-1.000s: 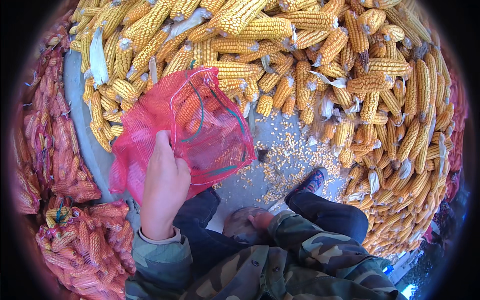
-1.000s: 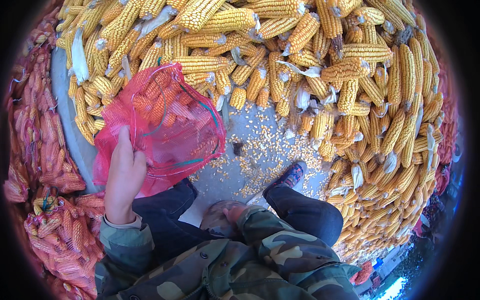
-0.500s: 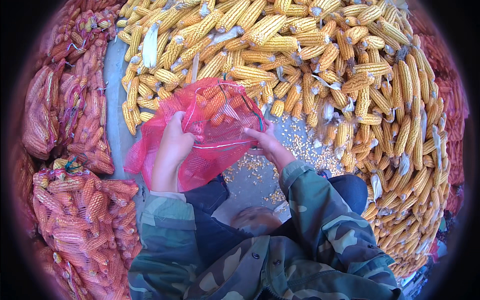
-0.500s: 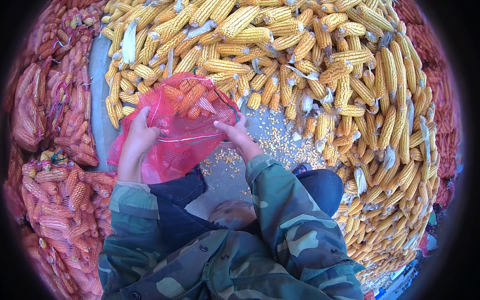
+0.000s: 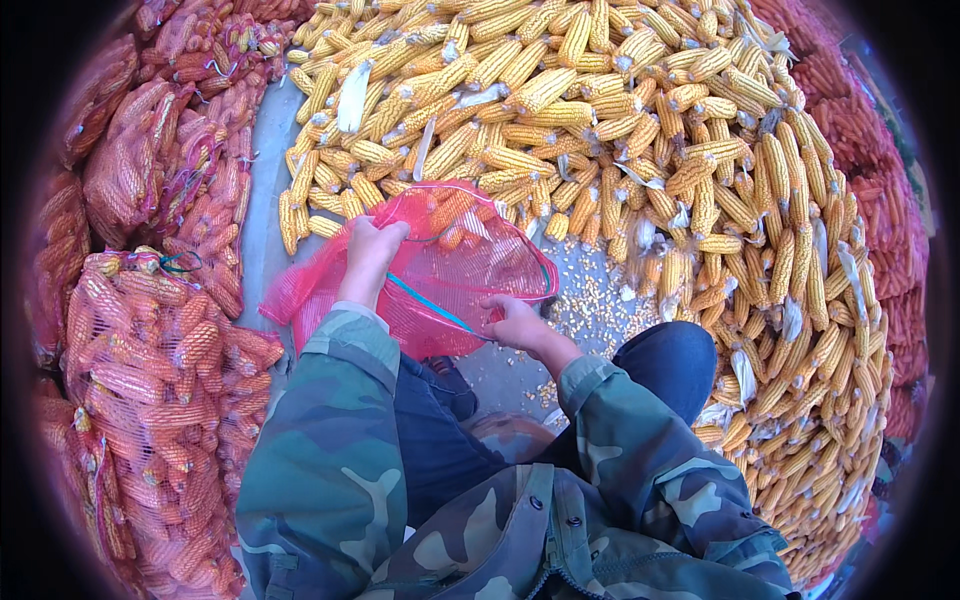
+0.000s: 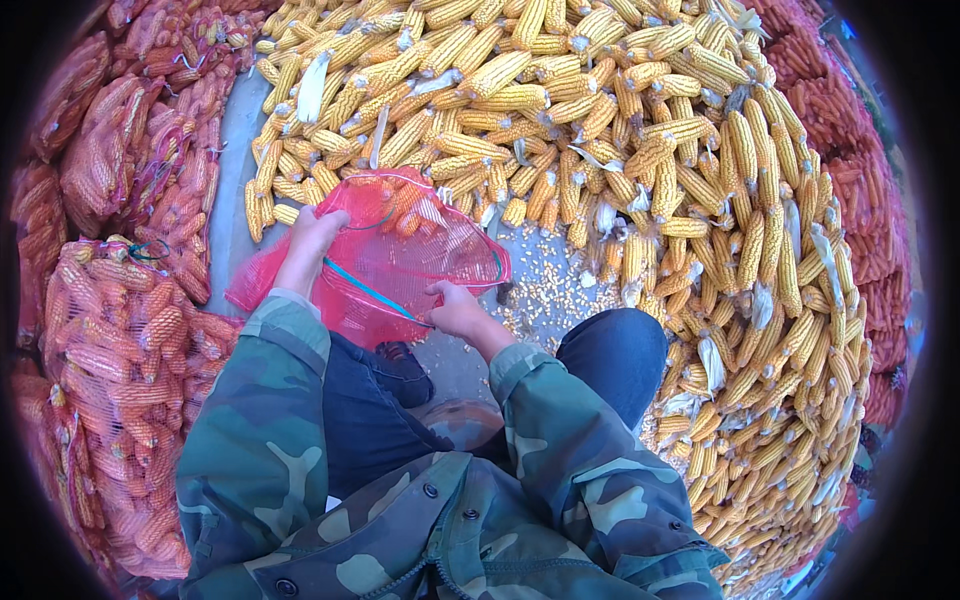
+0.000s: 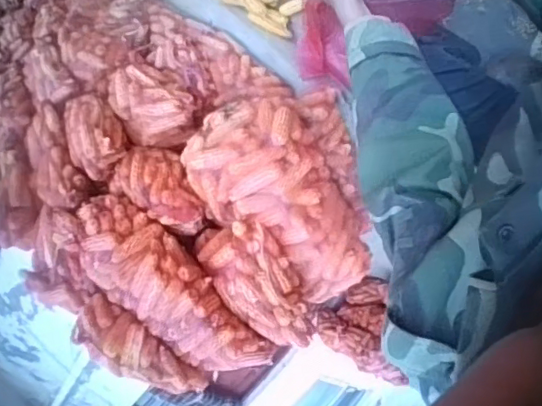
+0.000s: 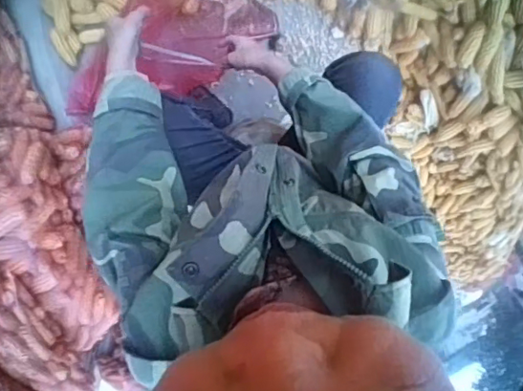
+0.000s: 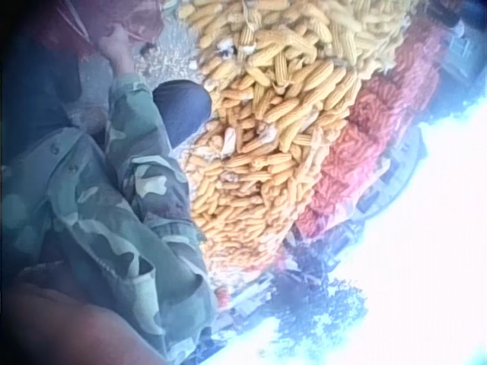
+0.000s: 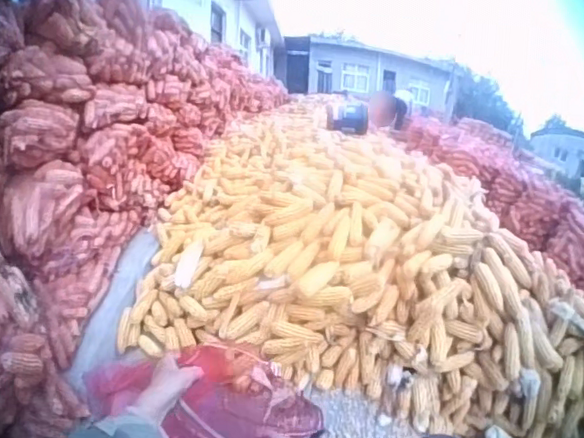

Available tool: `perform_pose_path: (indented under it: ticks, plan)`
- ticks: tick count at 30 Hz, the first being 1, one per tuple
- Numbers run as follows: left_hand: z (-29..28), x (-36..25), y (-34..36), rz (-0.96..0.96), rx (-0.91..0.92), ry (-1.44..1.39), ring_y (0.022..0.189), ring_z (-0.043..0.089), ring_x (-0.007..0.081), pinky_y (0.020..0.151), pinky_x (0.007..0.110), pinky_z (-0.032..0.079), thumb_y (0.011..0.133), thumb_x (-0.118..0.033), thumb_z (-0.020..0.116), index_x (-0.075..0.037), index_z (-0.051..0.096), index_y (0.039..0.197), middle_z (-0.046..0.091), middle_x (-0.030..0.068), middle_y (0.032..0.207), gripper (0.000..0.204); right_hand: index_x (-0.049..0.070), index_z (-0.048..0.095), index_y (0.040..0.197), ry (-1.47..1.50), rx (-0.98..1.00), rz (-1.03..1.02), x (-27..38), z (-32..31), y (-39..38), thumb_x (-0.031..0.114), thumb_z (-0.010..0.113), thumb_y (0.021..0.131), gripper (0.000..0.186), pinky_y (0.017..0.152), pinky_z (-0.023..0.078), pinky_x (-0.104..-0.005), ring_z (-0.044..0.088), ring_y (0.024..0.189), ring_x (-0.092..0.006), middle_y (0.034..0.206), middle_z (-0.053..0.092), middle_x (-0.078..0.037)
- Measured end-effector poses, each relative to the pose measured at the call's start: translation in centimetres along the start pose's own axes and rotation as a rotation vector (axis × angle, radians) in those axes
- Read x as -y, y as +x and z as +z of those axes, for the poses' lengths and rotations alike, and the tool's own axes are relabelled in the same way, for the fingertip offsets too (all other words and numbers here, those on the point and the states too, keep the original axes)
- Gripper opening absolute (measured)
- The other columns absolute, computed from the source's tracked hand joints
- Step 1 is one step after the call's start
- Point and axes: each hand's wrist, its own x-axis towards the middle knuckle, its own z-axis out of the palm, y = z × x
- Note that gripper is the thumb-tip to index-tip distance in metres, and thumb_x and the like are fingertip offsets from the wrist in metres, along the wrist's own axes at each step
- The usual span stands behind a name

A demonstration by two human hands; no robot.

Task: The person sits on the ground and ties a red mesh bag filled with corn cobs using a green string. They then place the tied bag on a pile of similar bags, open an empty red mesh bag, and fill it with corn cobs from a large pile on the ground.

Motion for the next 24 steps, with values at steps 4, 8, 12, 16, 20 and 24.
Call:
perform_pose_path:
  ticks: [4, 8, 12, 16, 20, 24]
  plan:
    - [0.6, -0.3, -0.6, 0.121, 0.122, 0.549, 0.108, 0.062, 0.0309, 0.09, 0.04, 0.049, 0.062, -0.026, 0.084, -0.002, 0.053, 0.126, 0.064, 0.0184, 0.116, 0.075, 0.002, 0.042, 0.135, -0.334, -0.37, -0.203, -0.4, -2.1, 0.6, 0.015, 0.072, 0.074, 0.069, 0.1, 0.041, -0.0434, 0.045, 0.117, -0.0387, 0.128, 0.043, -0.026]
    - [-0.2, -0.7, -1.5, 0.099, 0.397, 0.711, 0.109, 0.062, 0.0327, 0.092, 0.042, 0.048, 0.059, -0.024, 0.087, -0.006, 0.054, 0.128, 0.064, 0.018, 0.117, 0.079, 0.0, 0.031, 0.141, -0.346, -0.763, -0.396, -0.4, -5.1, 5.2, 0.01, 0.07, 0.074, 0.078, 0.104, 0.037, -0.0453, 0.043, 0.119, -0.0417, 0.131, 0.038, -0.026]
    - [0.7, 0.0, -1.4, -0.073, 0.59, 0.637, 0.092, 0.066, 0.0349, 0.081, 0.043, 0.05, 0.072, -0.028, 0.078, -0.003, 0.066, 0.109, 0.068, 0.0206, 0.096, 0.046, 0.006, 0.029, 0.145, -0.564, -0.751, -0.421, 2.7, -8.4, 11.1, 0.004, 0.067, 0.075, 0.08, 0.104, 0.036, -0.0467, 0.039, 0.125, -0.0441, 0.135, 0.036, -0.026]
    - [1.6, 0.8, -0.2, -0.112, 0.462, 0.319, 0.077, 0.067, 0.0366, 0.069, 0.043, 0.049, 0.085, -0.032, 0.064, 0.002, 0.068, 0.095, 0.066, 0.0227, 0.079, 0.035, 0.018, 0.029, 0.148, -0.691, -0.574, -0.479, 7.1, -13.5, 17.6, 0.004, 0.068, 0.072, 0.086, 0.103, 0.037, -0.049, 0.04, 0.127, -0.0427, 0.139, 0.038, -0.023]
    - [1.5, 0.7, 0.8, -0.255, 0.416, 0.215, 0.076, 0.065, 0.0245, 0.071, 0.039, 0.048, 0.09, -0.032, 0.06, 0.004, 0.066, 0.097, 0.066, 0.0161, 0.078, 0.037, 0.02, 0.009, 0.153, -1.055, -0.287, -0.357, 8.4, -15.1, 21.6, 0.028, 0.083, 0.064, 0.116, 0.105, 0.035, -0.0499, 0.04, 0.129, -0.0404, 0.14, 0.039, -0.022]
    - [2.1, -0.2, 1.3, -0.35, 0.458, 0.027, 0.082, 0.062, 0.0166, 0.073, 0.033, 0.048, 0.088, -0.024, 0.065, 0.002, 0.062, 0.109, 0.066, 0.0078, 0.088, 0.033, 0.014, 0.012, 0.152, -1.163, -0.348, -0.396, 8.2, -14.3, 23.0, 0.032, 0.085, 0.062, 0.117, 0.103, 0.036, -0.0482, 0.044, 0.121, -0.0378, 0.129, 0.045, -0.021]
